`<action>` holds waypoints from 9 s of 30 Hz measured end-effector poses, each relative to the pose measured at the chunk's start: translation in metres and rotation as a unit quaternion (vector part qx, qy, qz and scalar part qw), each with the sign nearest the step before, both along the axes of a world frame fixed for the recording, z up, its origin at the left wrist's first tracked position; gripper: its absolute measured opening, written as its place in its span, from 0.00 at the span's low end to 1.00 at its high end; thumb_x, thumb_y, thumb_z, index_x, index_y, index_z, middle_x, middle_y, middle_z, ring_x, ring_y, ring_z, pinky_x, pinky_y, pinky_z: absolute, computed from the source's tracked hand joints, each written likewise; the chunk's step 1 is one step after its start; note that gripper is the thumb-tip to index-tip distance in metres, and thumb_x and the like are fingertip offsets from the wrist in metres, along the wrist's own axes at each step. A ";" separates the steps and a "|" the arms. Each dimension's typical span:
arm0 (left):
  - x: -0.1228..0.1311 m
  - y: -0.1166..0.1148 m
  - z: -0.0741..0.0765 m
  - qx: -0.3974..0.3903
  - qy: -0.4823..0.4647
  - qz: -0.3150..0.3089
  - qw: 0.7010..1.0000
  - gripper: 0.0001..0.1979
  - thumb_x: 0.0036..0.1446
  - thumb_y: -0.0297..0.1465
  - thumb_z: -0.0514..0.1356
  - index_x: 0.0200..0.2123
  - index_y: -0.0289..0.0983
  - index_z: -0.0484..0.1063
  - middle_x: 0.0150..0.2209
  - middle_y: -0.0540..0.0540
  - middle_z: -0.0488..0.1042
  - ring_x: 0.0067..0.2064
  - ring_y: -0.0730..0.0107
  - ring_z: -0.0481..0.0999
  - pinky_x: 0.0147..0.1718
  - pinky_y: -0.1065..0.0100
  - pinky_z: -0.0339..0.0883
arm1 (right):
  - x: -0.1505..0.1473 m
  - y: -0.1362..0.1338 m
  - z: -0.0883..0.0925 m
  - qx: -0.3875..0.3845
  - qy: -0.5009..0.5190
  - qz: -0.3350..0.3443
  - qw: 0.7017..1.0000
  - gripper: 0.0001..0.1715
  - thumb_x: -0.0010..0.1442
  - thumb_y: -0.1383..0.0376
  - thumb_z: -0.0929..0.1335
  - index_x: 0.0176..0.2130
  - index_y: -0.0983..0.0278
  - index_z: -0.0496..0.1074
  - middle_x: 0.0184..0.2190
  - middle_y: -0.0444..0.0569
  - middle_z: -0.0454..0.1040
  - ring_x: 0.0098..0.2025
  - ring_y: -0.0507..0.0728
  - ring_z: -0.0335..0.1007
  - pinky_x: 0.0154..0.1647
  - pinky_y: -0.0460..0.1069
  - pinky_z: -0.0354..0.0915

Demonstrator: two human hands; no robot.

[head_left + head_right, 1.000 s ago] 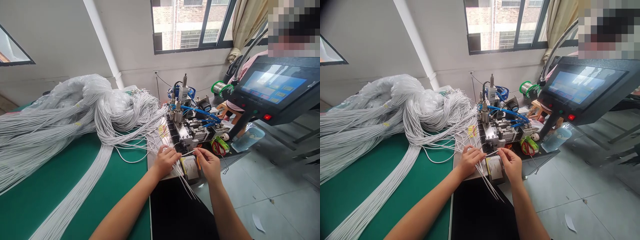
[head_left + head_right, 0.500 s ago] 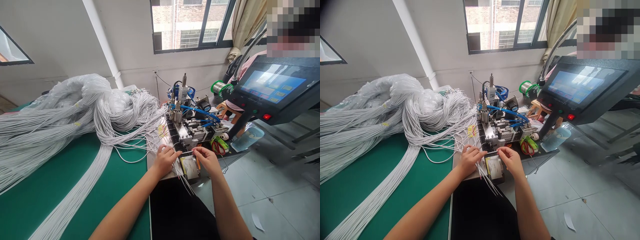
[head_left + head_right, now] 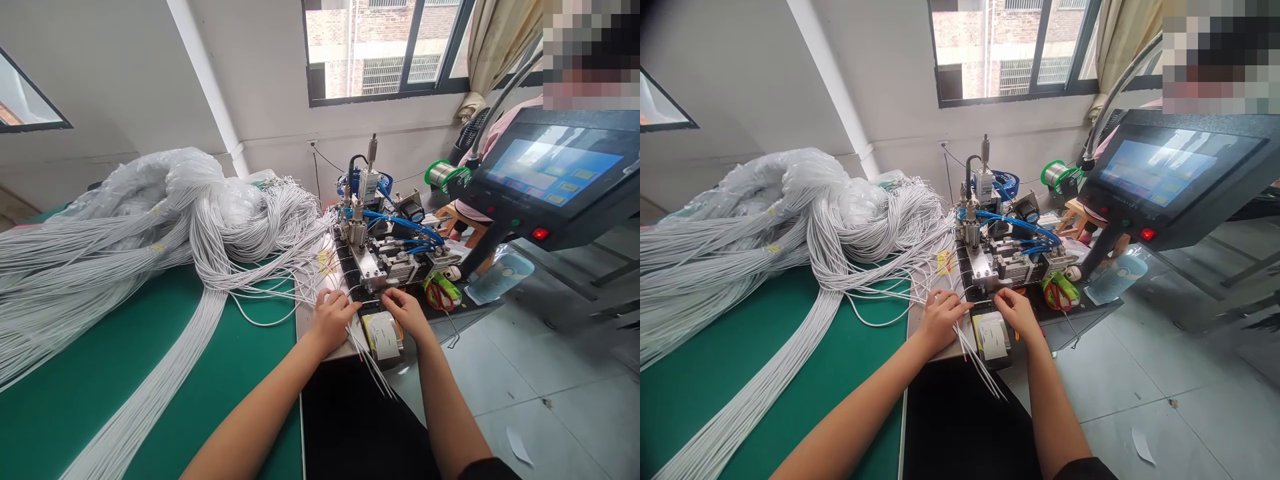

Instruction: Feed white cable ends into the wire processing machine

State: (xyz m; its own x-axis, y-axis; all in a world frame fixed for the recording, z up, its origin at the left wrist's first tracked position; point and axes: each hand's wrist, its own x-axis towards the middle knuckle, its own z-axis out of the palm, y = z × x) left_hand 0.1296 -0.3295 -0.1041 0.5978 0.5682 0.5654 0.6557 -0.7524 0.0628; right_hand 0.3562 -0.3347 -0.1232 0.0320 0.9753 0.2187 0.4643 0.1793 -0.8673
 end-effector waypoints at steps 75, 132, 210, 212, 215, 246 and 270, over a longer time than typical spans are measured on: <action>0.000 -0.002 0.002 0.043 -0.046 0.030 0.998 0.11 0.63 0.28 0.55 0.27 0.39 0.70 0.28 0.50 0.73 0.37 0.68 0.70 0.45 0.61 0.53 | -0.022 -0.050 0.033 -0.054 0.147 -0.026 0.987 0.25 0.59 0.48 0.65 0.44 0.64 0.76 0.33 0.52 0.78 0.25 0.54 0.67 0.22 0.47 0.62; -0.002 0.003 -0.002 -0.030 -0.005 -0.001 1.000 0.20 0.56 0.21 0.53 0.50 0.40 0.70 0.43 0.46 0.75 0.41 0.66 0.74 0.39 0.67 0.68 | -0.036 -0.069 0.048 0.033 -0.030 0.021 0.999 0.14 0.64 0.56 0.63 0.38 0.63 0.72 0.27 0.45 0.74 0.26 0.52 0.66 0.28 0.45 0.61; -0.002 -0.001 -0.003 -0.002 0.048 -0.079 0.996 0.14 0.66 0.30 0.48 0.50 0.38 0.69 0.30 0.49 0.75 0.30 0.74 0.74 0.26 0.73 0.64 | -0.025 -0.047 0.013 -0.021 0.239 -0.127 0.962 0.21 0.53 0.51 0.72 0.38 0.65 0.78 0.29 0.49 0.76 0.22 0.50 0.60 0.22 0.45 0.57; -0.002 0.000 -0.003 0.009 0.054 -0.074 0.996 0.14 0.66 0.30 0.49 0.50 0.38 0.69 0.29 0.48 0.74 0.29 0.73 0.74 0.26 0.73 0.64 | -0.024 -0.045 0.012 -0.025 0.272 -0.109 0.956 0.21 0.53 0.51 0.72 0.39 0.65 0.78 0.29 0.48 0.76 0.20 0.48 0.56 0.19 0.45 0.54; -0.001 0.000 -0.003 0.010 0.065 -0.054 0.996 0.15 0.65 0.29 0.49 0.52 0.38 0.68 0.30 0.48 0.74 0.30 0.72 0.75 0.27 0.73 0.65 | -0.021 -0.041 0.014 -0.049 0.314 -0.065 0.946 0.22 0.51 0.52 0.73 0.38 0.66 0.79 0.27 0.48 0.76 0.18 0.46 0.51 0.17 0.44 0.47; 0.000 -0.002 0.000 -0.036 0.082 0.008 0.996 0.22 0.59 0.25 0.52 0.55 0.45 0.67 0.34 0.48 0.73 0.30 0.71 0.74 0.27 0.72 0.66 | 0.000 -0.017 0.024 -0.011 -0.114 -0.020 0.993 0.16 0.59 0.54 0.65 0.34 0.64 0.75 0.29 0.50 0.77 0.30 0.58 0.70 0.31 0.50 0.63; 0.003 0.000 -0.003 -0.064 0.064 0.023 0.996 0.18 0.60 0.26 0.53 0.52 0.45 0.71 0.37 0.47 0.74 0.35 0.69 0.73 0.31 0.71 0.66 | -0.006 0.006 -0.014 -0.146 0.266 0.023 0.953 0.21 0.47 0.51 0.70 0.21 0.63 0.61 0.16 0.37 0.56 0.19 0.48 0.48 0.20 0.44 0.48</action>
State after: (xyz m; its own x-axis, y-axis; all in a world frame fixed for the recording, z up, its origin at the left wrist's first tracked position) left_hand 0.1323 -0.3295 -0.1076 0.6318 0.6591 0.4080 0.6978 -0.7127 0.0708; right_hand 0.3503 -0.3284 -0.1375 0.0181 0.9951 -0.0974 -0.0569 -0.0963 -0.9937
